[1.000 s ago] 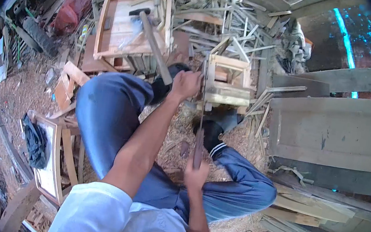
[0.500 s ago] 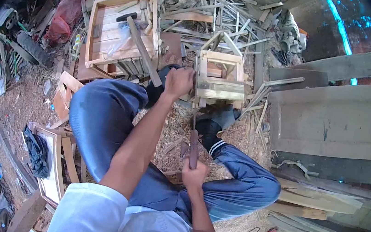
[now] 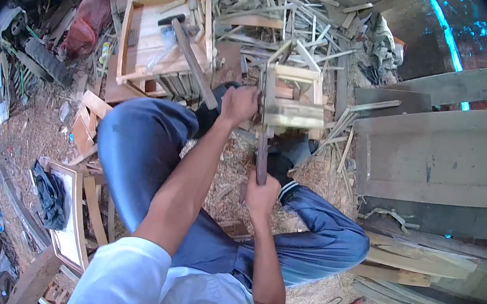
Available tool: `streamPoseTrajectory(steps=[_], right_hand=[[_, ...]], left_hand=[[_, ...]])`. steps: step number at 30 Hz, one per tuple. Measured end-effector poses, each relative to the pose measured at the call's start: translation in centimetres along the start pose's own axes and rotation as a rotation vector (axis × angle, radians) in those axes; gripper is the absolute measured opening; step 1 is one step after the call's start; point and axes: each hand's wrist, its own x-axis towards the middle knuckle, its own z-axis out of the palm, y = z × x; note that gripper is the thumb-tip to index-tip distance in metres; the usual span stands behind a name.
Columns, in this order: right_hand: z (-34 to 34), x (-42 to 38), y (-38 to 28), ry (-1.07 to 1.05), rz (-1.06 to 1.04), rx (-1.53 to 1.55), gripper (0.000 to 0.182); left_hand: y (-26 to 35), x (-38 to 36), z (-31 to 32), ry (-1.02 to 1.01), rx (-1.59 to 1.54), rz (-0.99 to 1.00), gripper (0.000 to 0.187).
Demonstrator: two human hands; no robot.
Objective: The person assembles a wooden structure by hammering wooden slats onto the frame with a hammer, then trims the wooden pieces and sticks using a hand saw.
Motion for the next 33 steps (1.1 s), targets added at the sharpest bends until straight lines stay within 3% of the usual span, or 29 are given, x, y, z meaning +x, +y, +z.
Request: streamPoseTrajectory(steps=[2, 5, 10, 12, 14, 15, 18, 19, 22, 24, 26, 27, 31, 33], right_hand=[[-1.4, 0.3, 0.4, 0.042, -0.1, -0.068, 0.04], [-1.9, -1.0, 1.8, -0.023, -0.07, -0.17, 0.041], [-1.2, 0.8, -0.6, -0.129, 0.119, -0.044, 0.037], [-1.3, -1.1, -0.4, -0.108, 0.101, 0.016, 0.036], [-1.7, -3.5, 1.7, -0.041, -0.071, 0.038, 0.037], [-1.9, -4.3, 1.3, -0.029, 0.057, 0.116, 0.038], [-1.9, -2.1, 2.7, -0.087, -0.027, -0.113, 0.039], [-2.3, -0.8, -0.1, -0.103, 0.05, -0.05, 0.04], [-2.1, -0.9, 0.1, -0.053, 0.008, 0.032, 0.04], [-2.4, -2.2, 0.6, -0.071, 0.003, -0.005, 0.038], [-2.8, -3.0, -0.3, 0.04, -0.113, 0.069, 0.038], [-3.1, -2.1, -0.2, -0.068, -0.01, -0.101, 0.039], [-0.9, 1.4, -0.8, -0.086, 0.082, -0.028, 0.039], [-2.5, -1.7, -1.4, -0.042, -0.041, 0.039, 0.037]], left_hand=[[0.4, -0.6, -0.3, -0.102, -0.024, -0.065, 0.03], [0.4, -0.3, -1.0, -0.037, -0.044, -0.044, 0.027], [-0.6, 0.1, 0.0, 0.058, -0.044, -0.001, 0.026], [-0.1, -0.8, -0.5, 0.062, -0.074, -0.02, 0.026], [0.0, -0.3, -0.4, 0.03, -0.094, -0.019, 0.025], [-0.2, -0.3, -0.2, 0.039, -0.076, -0.02, 0.025], [-0.3, -0.3, 0.2, 0.037, -0.038, -0.026, 0.025], [-0.2, -0.3, 0.3, 0.027, -0.067, -0.065, 0.027], [-0.2, -0.5, 0.0, -0.066, -0.087, -0.085, 0.028], [-0.2, 0.0, -0.3, -0.046, -0.078, -0.069, 0.026], [-0.2, -0.4, 0.0, 0.029, -0.069, -0.065, 0.025], [-0.5, -0.3, 0.4, -0.011, -0.055, -0.064, 0.024], [-0.4, -0.3, 0.3, -0.004, -0.088, -0.068, 0.024], [-0.1, -0.3, -0.3, -0.005, -0.062, -0.054, 0.023]])
